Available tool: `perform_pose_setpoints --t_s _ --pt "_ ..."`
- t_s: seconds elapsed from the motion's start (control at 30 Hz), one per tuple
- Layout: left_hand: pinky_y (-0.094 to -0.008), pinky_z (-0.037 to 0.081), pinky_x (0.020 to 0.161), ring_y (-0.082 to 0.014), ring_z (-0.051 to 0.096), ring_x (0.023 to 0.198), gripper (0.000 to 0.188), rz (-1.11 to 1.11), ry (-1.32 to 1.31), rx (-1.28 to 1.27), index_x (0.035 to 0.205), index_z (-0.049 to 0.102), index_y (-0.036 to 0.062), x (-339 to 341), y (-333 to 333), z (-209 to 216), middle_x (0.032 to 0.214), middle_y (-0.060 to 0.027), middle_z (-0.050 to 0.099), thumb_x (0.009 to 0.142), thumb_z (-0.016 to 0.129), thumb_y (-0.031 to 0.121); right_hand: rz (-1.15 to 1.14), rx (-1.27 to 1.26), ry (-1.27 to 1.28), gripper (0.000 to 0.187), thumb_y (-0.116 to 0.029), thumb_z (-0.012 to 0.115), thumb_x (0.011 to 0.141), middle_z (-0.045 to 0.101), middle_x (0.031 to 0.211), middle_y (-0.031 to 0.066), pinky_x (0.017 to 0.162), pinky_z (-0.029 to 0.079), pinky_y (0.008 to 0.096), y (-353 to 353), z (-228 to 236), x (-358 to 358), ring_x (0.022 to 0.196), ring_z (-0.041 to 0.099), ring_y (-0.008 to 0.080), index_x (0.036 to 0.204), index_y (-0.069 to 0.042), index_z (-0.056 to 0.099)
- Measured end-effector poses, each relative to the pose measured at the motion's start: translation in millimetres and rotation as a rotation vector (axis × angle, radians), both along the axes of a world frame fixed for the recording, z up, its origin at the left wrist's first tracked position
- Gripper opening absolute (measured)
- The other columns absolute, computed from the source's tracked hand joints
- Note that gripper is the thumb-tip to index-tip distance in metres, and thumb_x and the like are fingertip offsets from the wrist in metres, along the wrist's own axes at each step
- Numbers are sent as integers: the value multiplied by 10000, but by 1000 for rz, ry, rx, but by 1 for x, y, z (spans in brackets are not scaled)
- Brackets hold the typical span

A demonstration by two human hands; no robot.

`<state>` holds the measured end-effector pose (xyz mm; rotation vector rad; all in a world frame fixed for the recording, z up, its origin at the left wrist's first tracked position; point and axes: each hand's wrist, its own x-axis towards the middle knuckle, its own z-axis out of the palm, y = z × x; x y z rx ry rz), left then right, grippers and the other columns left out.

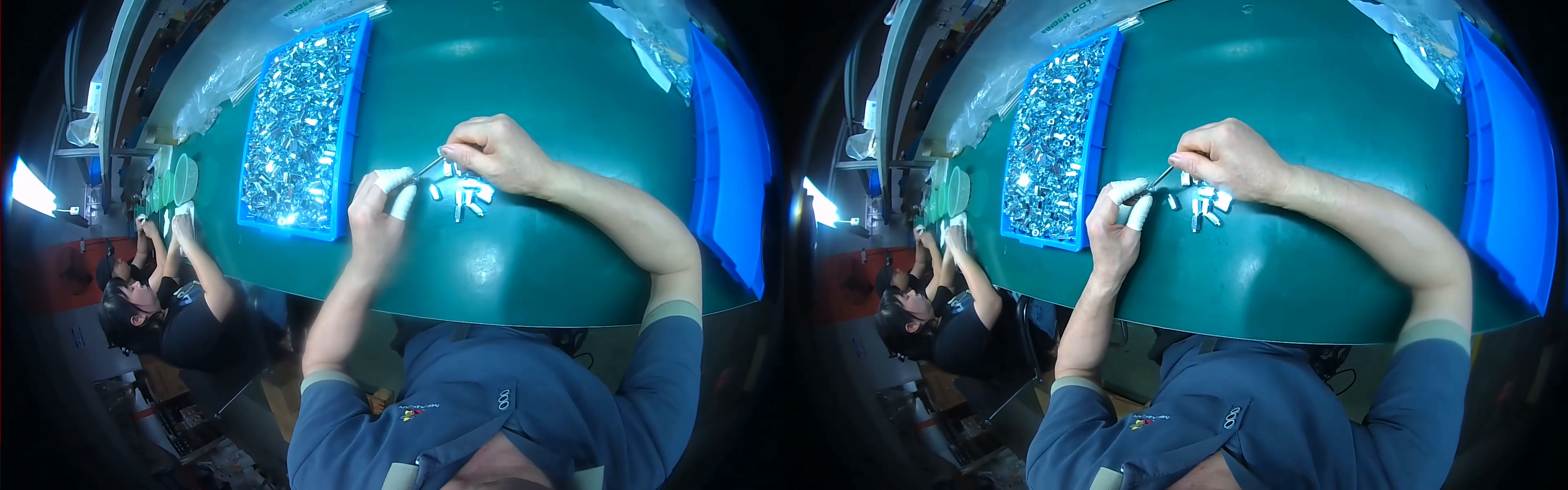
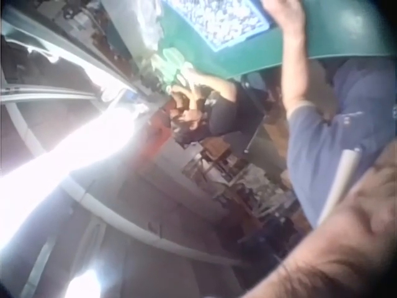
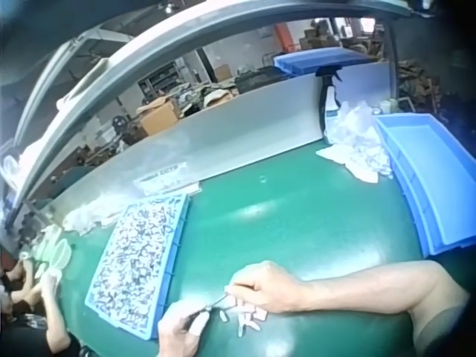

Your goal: The person assembles small white plastic components by inserting metal pins into them with an insertion tool.

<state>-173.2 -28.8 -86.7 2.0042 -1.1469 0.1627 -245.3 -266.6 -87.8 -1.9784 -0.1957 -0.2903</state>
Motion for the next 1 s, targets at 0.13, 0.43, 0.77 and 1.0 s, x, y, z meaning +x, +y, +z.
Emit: perform_pose_setpoints --t_s 0.13,0.43,0.77,1.0 --pt "-310 524 736 -215 665 858 219 -3 42 -14 1079 681 17 0 1 -3 955 -113 686 871 735 -23 -8 19 59 212 -189 652 966 684 788 109 665 505 350 0 4 -2 729 641 220 901 0 724" --pt "-312 526 741 -221 669 866 207 -30 80 -44 1068 689 20 -2 1 -2 962 -113 692 870 745 -2 -36 -50 -60 209 -208 655 941 691 793 124 687 514 413 7 2 -5 783 664 297 867 -19 705" --pt "-399 528 758 -316 666 855 239 -54 20 -13 1016 697 27 -9 -5 0 922 -139 696 796 782 -10 4 -171 -155 138 -130 672 917 686 811 138 686 510 413 14 2 -9 761 650 310 891 1 711" --pt "-339 530 721 -247 665 838 238 -14 94 -108 1039 709 41 -14 -5 -1 924 -102 709 819 796 14 -40 -178 -320 188 -171 673 923 661 755 126 650 493 429 22 0 -13 734 638 313 807 -24 682"
